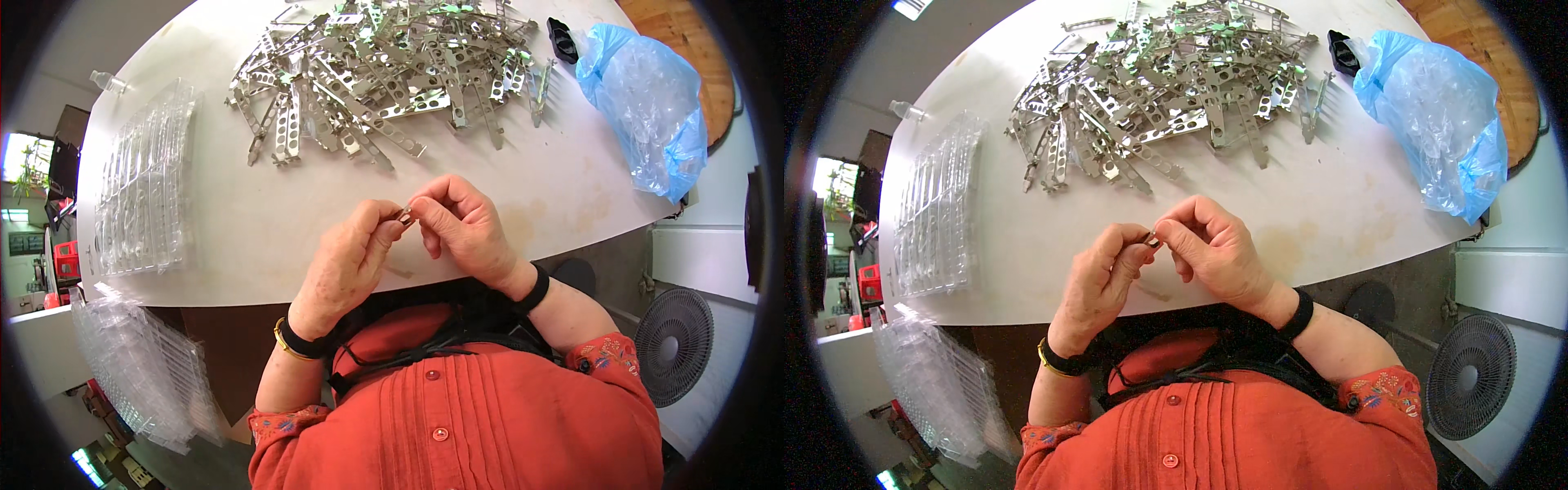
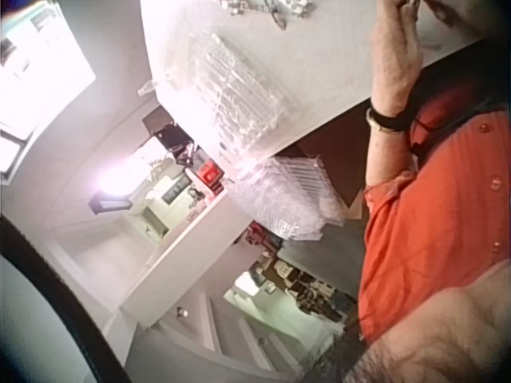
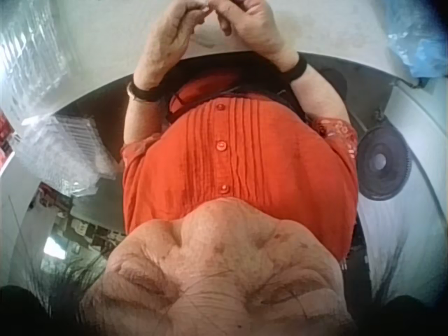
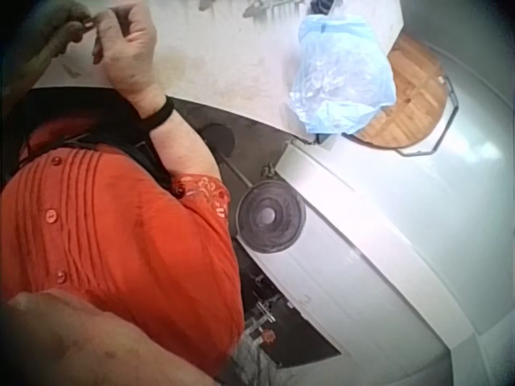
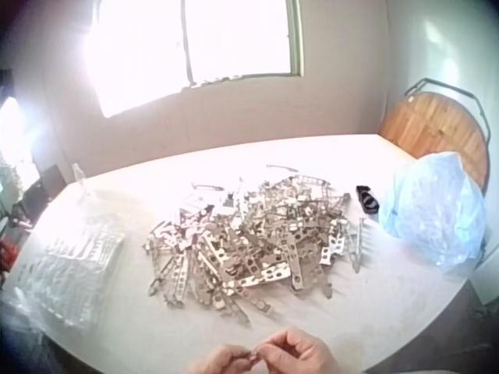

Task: Picking up metal brackets from a pile, inspecting them, and placing them into plastic packaging bags or trays.

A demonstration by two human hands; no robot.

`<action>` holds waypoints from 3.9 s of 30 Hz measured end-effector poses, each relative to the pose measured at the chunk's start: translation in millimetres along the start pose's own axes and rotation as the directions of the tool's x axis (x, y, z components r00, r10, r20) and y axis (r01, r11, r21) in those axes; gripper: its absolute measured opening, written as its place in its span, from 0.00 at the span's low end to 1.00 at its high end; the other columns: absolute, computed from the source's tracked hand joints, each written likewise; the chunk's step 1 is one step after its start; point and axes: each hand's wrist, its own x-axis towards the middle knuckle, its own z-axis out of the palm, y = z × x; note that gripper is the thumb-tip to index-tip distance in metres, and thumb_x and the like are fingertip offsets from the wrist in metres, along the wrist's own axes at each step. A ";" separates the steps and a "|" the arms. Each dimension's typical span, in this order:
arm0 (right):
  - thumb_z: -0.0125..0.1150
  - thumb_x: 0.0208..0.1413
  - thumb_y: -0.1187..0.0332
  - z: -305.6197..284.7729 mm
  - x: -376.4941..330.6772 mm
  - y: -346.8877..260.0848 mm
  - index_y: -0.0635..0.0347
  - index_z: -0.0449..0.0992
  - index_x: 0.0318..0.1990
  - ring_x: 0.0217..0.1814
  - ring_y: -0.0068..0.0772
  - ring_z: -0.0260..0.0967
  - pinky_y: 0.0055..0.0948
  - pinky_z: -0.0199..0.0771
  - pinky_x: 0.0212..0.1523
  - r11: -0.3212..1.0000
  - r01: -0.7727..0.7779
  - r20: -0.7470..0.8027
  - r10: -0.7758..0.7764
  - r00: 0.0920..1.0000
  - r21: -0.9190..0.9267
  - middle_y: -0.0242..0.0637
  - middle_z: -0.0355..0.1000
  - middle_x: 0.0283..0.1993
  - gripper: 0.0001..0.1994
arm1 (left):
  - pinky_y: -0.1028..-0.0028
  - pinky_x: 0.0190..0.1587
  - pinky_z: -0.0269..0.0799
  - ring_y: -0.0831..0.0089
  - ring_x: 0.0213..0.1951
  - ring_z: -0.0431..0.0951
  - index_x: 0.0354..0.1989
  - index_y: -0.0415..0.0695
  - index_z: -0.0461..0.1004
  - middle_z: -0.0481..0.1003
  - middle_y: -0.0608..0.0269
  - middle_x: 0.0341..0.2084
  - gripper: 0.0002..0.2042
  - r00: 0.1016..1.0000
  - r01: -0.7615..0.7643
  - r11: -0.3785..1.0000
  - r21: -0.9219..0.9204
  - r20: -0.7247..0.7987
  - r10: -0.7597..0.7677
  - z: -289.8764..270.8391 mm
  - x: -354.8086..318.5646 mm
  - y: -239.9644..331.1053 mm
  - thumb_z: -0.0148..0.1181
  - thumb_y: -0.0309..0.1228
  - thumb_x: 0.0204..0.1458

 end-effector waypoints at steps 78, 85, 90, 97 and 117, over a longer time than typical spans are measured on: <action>0.62 0.64 0.68 -5.2 -2.7 -8.6 0.61 0.73 0.43 0.30 0.16 0.71 0.19 0.76 0.30 0.982 -0.127 -0.025 0.125 0.992 -0.143 0.29 0.72 0.38 0.07 | 0.84 0.27 0.58 0.89 0.25 0.65 0.44 0.36 0.80 0.72 0.75 0.24 0.12 0.893 0.443 0.846 -0.296 0.062 -0.446 -17.1 -13.9 0.8 0.55 0.29 0.60; 0.61 0.64 0.70 -3.0 -3.7 -13.3 0.60 0.72 0.44 0.31 0.16 0.71 0.20 0.76 0.32 0.978 -0.157 0.009 0.160 0.987 -0.137 0.28 0.72 0.35 0.06 | 0.80 0.26 0.59 0.85 0.24 0.64 0.40 0.37 0.79 0.71 0.73 0.21 0.09 0.957 0.290 0.954 -0.072 0.049 -0.287 -16.4 -11.0 -3.1 0.58 0.31 0.60; 0.60 0.65 0.71 -3.0 -9.4 -12.8 0.58 0.72 0.44 0.32 0.14 0.69 0.18 0.73 0.32 0.968 -0.113 0.104 0.139 0.985 -0.225 0.26 0.72 0.34 0.05 | 0.71 0.26 0.65 0.73 0.21 0.69 0.37 0.36 0.76 0.73 0.62 0.19 0.09 0.977 0.159 0.978 0.136 0.122 -0.175 -16.7 -7.4 16.4 0.55 0.30 0.61; 0.59 0.63 0.75 -3.1 -10.8 -21.9 0.62 0.71 0.43 0.40 0.19 0.74 0.23 0.75 0.40 0.947 0.131 0.257 -0.054 0.965 -0.293 0.31 0.75 0.36 0.04 | 0.75 0.26 0.67 0.76 0.21 0.70 0.38 0.38 0.72 0.72 0.65 0.19 0.10 0.919 0.287 0.958 -0.001 0.283 -0.275 -11.6 -8.3 23.7 0.48 0.30 0.67; 0.61 0.64 0.69 -85.3 -11.8 -79.8 0.61 0.73 0.48 0.39 0.18 0.72 0.21 0.73 0.37 0.769 0.208 -0.073 -0.314 0.947 -0.605 0.30 0.74 0.39 0.10 | 0.69 0.28 0.65 0.72 0.23 0.66 0.39 0.39 0.70 0.67 0.62 0.20 0.10 0.989 0.121 0.989 0.086 0.081 -0.128 40.0 9.9 8.6 0.47 0.32 0.69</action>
